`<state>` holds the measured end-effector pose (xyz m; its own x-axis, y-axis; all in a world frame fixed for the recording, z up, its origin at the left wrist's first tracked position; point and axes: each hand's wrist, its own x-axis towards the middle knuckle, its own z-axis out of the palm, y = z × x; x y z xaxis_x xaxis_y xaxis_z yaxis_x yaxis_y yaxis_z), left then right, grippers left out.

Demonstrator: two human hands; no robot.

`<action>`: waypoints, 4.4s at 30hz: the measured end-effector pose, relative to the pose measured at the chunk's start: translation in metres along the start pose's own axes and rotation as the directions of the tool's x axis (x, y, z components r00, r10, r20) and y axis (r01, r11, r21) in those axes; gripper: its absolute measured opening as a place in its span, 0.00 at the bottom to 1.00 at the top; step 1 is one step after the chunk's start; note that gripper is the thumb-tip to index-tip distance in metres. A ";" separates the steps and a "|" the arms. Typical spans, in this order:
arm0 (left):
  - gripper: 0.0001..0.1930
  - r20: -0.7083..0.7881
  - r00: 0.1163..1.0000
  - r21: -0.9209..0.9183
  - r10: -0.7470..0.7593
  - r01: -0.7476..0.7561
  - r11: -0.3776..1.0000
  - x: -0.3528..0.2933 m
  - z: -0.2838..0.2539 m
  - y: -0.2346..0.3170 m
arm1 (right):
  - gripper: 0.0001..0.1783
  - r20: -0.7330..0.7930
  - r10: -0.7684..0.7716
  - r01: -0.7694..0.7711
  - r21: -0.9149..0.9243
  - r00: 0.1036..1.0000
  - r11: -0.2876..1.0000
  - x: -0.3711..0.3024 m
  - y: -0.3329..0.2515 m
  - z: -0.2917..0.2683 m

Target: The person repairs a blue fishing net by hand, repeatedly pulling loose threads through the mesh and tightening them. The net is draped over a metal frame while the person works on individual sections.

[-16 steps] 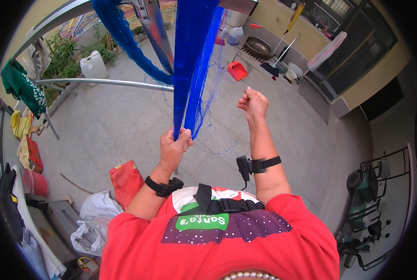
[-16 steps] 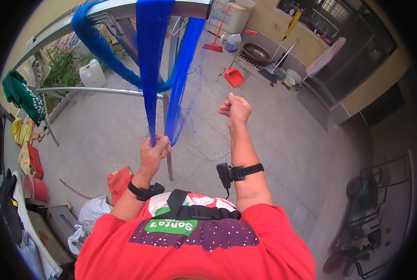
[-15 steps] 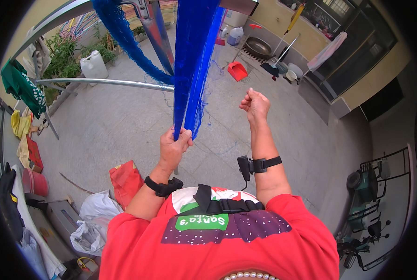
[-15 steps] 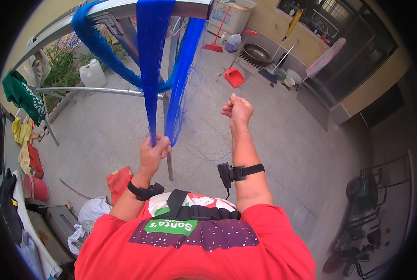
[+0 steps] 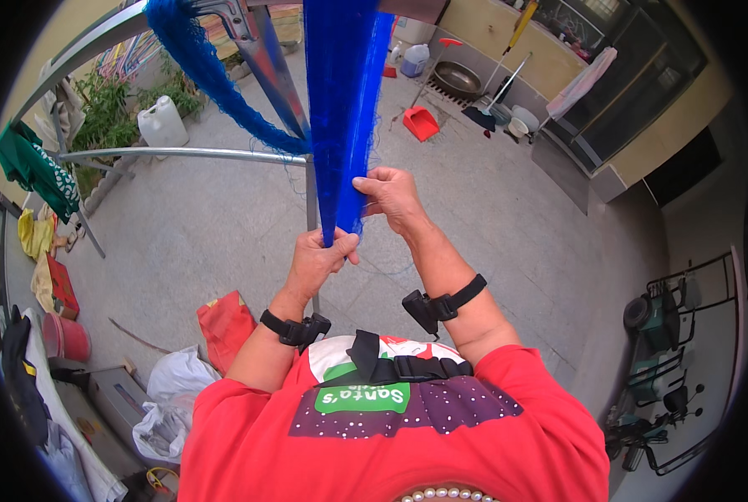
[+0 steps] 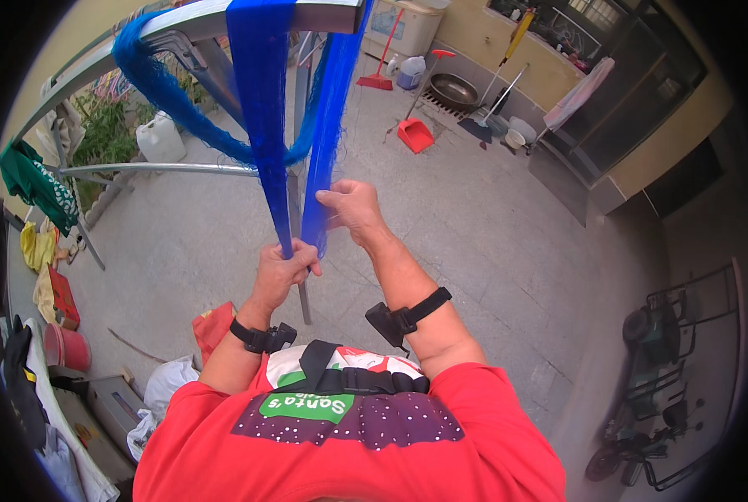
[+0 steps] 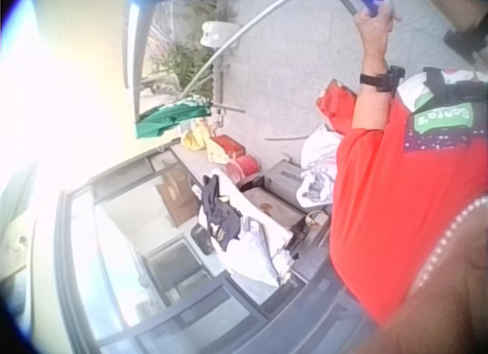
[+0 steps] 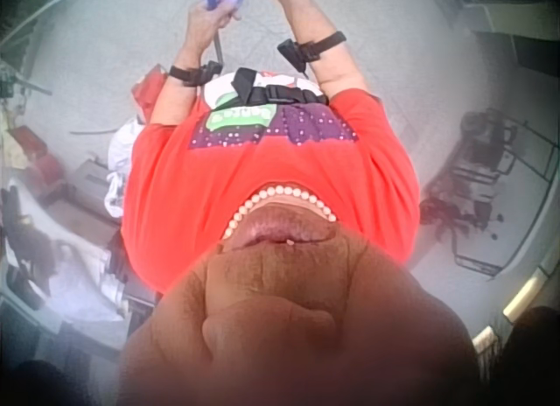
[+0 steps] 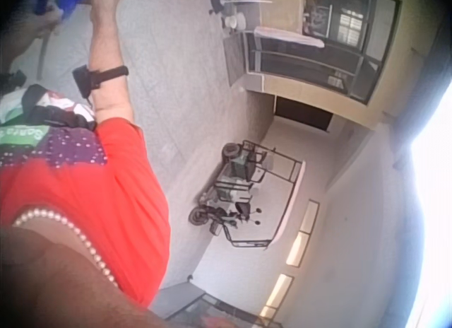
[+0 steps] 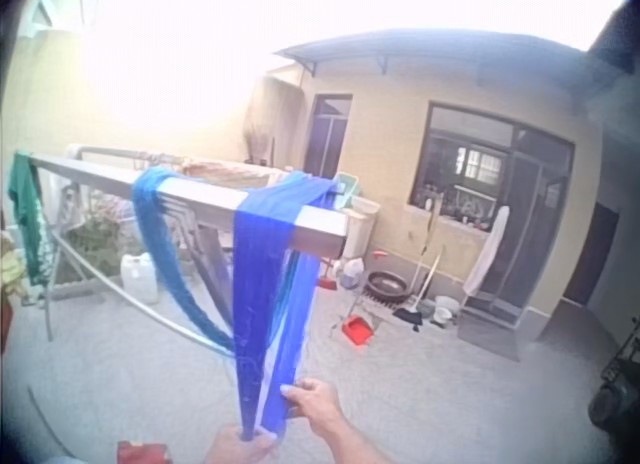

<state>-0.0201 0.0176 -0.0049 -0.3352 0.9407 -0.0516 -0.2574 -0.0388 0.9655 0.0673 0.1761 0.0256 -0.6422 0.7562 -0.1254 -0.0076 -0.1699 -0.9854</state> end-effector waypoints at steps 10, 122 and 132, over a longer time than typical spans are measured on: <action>0.10 0.030 0.992 -0.080 0.124 -0.121 0.989 -0.003 -0.009 -0.012 | 0.07 -0.159 0.038 -0.039 -0.005 0.987 0.999 -0.005 0.024 -0.039; 0.09 0.072 0.990 0.120 -0.122 0.113 0.986 0.014 -0.013 0.005 | 0.08 -0.193 -0.136 0.134 -0.027 0.972 0.991 0.027 -0.017 -0.053; 0.10 0.072 0.986 0.132 -0.148 0.138 0.982 0.019 -0.012 0.005 | 0.16 -0.096 -0.162 0.153 -0.092 0.982 0.984 0.017 0.000 -0.008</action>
<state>-0.0383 0.0310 -0.0037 -0.2277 0.9578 -0.1756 -0.1796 0.1360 0.9743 0.0626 0.1937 0.0224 -0.5560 0.8308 0.0256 -0.0356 0.0070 -0.9993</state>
